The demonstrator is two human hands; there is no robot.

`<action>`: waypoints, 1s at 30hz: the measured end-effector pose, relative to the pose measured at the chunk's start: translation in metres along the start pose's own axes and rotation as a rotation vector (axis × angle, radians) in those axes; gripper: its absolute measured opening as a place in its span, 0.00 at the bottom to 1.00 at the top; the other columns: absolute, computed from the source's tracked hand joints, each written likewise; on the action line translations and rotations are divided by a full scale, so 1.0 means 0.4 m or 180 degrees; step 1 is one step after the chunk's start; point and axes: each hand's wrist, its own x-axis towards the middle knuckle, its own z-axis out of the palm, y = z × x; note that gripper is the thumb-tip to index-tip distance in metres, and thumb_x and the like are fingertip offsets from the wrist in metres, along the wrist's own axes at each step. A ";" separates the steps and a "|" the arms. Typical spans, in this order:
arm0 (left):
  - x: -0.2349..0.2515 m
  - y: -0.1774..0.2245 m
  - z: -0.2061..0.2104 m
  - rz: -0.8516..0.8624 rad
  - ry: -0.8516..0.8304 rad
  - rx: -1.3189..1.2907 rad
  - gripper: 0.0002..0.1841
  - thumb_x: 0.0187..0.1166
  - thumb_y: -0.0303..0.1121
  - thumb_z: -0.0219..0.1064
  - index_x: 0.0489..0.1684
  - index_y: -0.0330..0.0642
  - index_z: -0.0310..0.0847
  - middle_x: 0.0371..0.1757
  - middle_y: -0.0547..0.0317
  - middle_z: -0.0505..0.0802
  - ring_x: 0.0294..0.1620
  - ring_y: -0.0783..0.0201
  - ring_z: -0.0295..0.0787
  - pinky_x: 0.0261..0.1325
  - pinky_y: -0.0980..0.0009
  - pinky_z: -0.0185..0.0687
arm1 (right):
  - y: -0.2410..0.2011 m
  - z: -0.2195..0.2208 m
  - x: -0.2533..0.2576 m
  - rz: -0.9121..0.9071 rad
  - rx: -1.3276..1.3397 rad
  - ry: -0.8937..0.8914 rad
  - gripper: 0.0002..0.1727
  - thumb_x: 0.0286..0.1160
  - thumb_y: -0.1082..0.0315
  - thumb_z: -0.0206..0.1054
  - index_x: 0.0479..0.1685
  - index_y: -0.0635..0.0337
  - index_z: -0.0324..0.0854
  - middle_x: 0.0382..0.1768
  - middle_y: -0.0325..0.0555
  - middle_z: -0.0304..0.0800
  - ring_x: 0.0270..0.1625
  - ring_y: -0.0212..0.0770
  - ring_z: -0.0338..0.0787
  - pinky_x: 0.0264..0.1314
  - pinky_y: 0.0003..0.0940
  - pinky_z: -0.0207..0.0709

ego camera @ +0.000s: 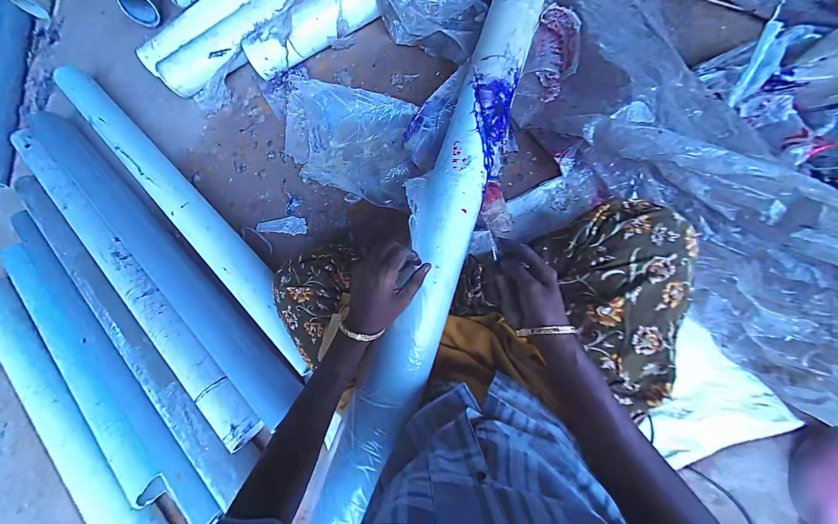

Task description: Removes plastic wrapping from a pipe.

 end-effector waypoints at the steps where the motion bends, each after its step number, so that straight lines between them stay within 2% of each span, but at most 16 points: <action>1: 0.003 0.014 -0.018 0.0486 -0.0295 0.0184 0.11 0.77 0.30 0.67 0.47 0.36 0.94 0.56 0.48 0.94 0.48 0.56 0.92 0.53 0.64 0.85 | 0.001 -0.009 -0.004 0.0012 -0.0015 -0.0055 0.19 0.87 0.79 0.48 0.72 0.66 0.74 0.27 0.37 0.83 0.17 0.25 0.78 0.20 0.19 0.76; 2: 0.003 0.023 -0.031 0.0917 -0.0645 0.0368 0.14 0.80 0.28 0.64 0.57 0.38 0.93 0.69 0.46 0.90 0.55 0.54 0.92 0.60 0.63 0.84 | 0.004 -0.021 -0.007 -0.0045 -0.0058 -0.0131 0.20 0.87 0.79 0.48 0.73 0.67 0.73 0.27 0.37 0.83 0.17 0.25 0.79 0.21 0.19 0.76; 3: -0.002 0.024 -0.040 0.1287 -0.0911 0.0560 0.15 0.81 0.25 0.62 0.58 0.40 0.93 0.70 0.47 0.90 0.57 0.53 0.91 0.60 0.63 0.82 | 0.004 -0.030 -0.012 -0.0105 -0.0111 -0.0192 0.20 0.86 0.79 0.49 0.73 0.67 0.73 0.26 0.36 0.83 0.17 0.25 0.78 0.21 0.19 0.76; 6: -0.016 0.002 -0.062 0.1819 -0.1349 0.0796 0.15 0.79 0.20 0.61 0.52 0.39 0.93 0.59 0.54 0.96 0.52 0.53 0.93 0.54 0.64 0.86 | -0.010 -0.046 -0.025 -0.0220 -0.0257 -0.0345 0.21 0.86 0.79 0.49 0.74 0.66 0.73 0.26 0.35 0.82 0.18 0.24 0.78 0.22 0.18 0.76; 9: 0.001 -0.007 -0.077 0.1881 -0.1578 0.0811 0.15 0.78 0.18 0.62 0.56 0.36 0.92 0.55 0.49 0.96 0.47 0.50 0.94 0.49 0.63 0.89 | -0.014 -0.041 -0.054 -0.0304 -0.0417 -0.0468 0.21 0.83 0.80 0.50 0.72 0.69 0.74 0.23 0.32 0.80 0.16 0.20 0.74 0.21 0.15 0.72; 10: 0.009 -0.008 -0.079 0.1905 -0.1645 0.0787 0.15 0.78 0.18 0.62 0.56 0.35 0.91 0.54 0.47 0.96 0.46 0.49 0.94 0.47 0.63 0.89 | -0.010 -0.040 -0.067 -0.0302 -0.0554 -0.0537 0.20 0.83 0.79 0.52 0.72 0.69 0.75 0.25 0.32 0.81 0.17 0.19 0.74 0.21 0.15 0.71; 14: 0.050 0.001 -0.090 0.2086 -0.1910 0.0849 0.09 0.79 0.19 0.62 0.44 0.29 0.90 0.45 0.41 0.93 0.43 0.47 0.95 0.42 0.63 0.91 | 0.040 -0.030 -0.107 -0.0325 -0.0647 -0.0800 0.20 0.83 0.74 0.55 0.71 0.68 0.76 0.24 0.29 0.80 0.17 0.18 0.72 0.21 0.14 0.70; 17: 0.079 0.013 -0.091 0.2132 -0.2227 0.1082 0.07 0.79 0.18 0.61 0.39 0.26 0.87 0.40 0.40 0.91 0.40 0.45 0.93 0.40 0.61 0.89 | 0.065 -0.029 -0.117 -0.0389 -0.0910 -0.0856 0.20 0.83 0.72 0.55 0.70 0.67 0.77 0.26 0.32 0.81 0.18 0.19 0.72 0.22 0.16 0.70; 19: 0.082 0.011 -0.092 0.1918 -0.2360 0.1014 0.08 0.82 0.20 0.60 0.41 0.26 0.86 0.42 0.38 0.90 0.43 0.43 0.93 0.42 0.59 0.90 | 0.059 -0.023 -0.119 -0.0552 -0.1371 -0.0854 0.20 0.84 0.70 0.56 0.71 0.65 0.79 0.32 0.39 0.85 0.22 0.23 0.75 0.28 0.21 0.73; 22: 0.055 -0.011 -0.088 0.1561 -0.2132 0.0677 0.08 0.83 0.22 0.60 0.41 0.27 0.85 0.46 0.36 0.91 0.47 0.41 0.93 0.50 0.58 0.90 | 0.026 -0.005 -0.122 -0.0989 -0.1979 -0.0873 0.20 0.84 0.70 0.56 0.70 0.64 0.83 0.43 0.54 0.92 0.33 0.39 0.85 0.43 0.38 0.79; 24: 0.023 -0.032 -0.076 0.1417 -0.1706 0.0550 0.09 0.83 0.23 0.61 0.41 0.28 0.87 0.46 0.36 0.91 0.47 0.43 0.94 0.52 0.61 0.90 | 0.013 0.002 -0.117 -0.1224 -0.2247 -0.0999 0.19 0.84 0.70 0.56 0.67 0.63 0.86 0.48 0.61 0.94 0.47 0.55 0.93 0.55 0.56 0.81; 25: 0.004 -0.040 -0.067 0.1332 -0.1449 0.0512 0.09 0.83 0.24 0.61 0.40 0.28 0.87 0.46 0.37 0.92 0.46 0.45 0.94 0.53 0.64 0.89 | 0.013 0.006 -0.113 -0.1291 -0.2367 -0.1082 0.19 0.85 0.69 0.56 0.67 0.62 0.87 0.50 0.62 0.95 0.52 0.61 0.94 0.59 0.61 0.81; 27: -0.025 -0.048 -0.046 0.1229 -0.0947 0.0493 0.08 0.81 0.24 0.62 0.38 0.30 0.87 0.44 0.38 0.92 0.45 0.48 0.94 0.54 0.67 0.88 | 0.014 0.014 -0.104 -0.1496 -0.2620 -0.1177 0.19 0.85 0.69 0.56 0.67 0.60 0.88 0.47 0.64 0.95 0.50 0.66 0.94 0.55 0.66 0.81; 30: -0.055 -0.047 -0.017 0.1152 -0.0434 0.0540 0.07 0.79 0.24 0.64 0.35 0.32 0.88 0.42 0.40 0.93 0.44 0.50 0.93 0.54 0.69 0.86 | -0.010 0.037 -0.108 -0.1448 -0.3148 -0.1317 0.21 0.89 0.67 0.54 0.72 0.54 0.85 0.41 0.67 0.92 0.45 0.70 0.92 0.49 0.65 0.80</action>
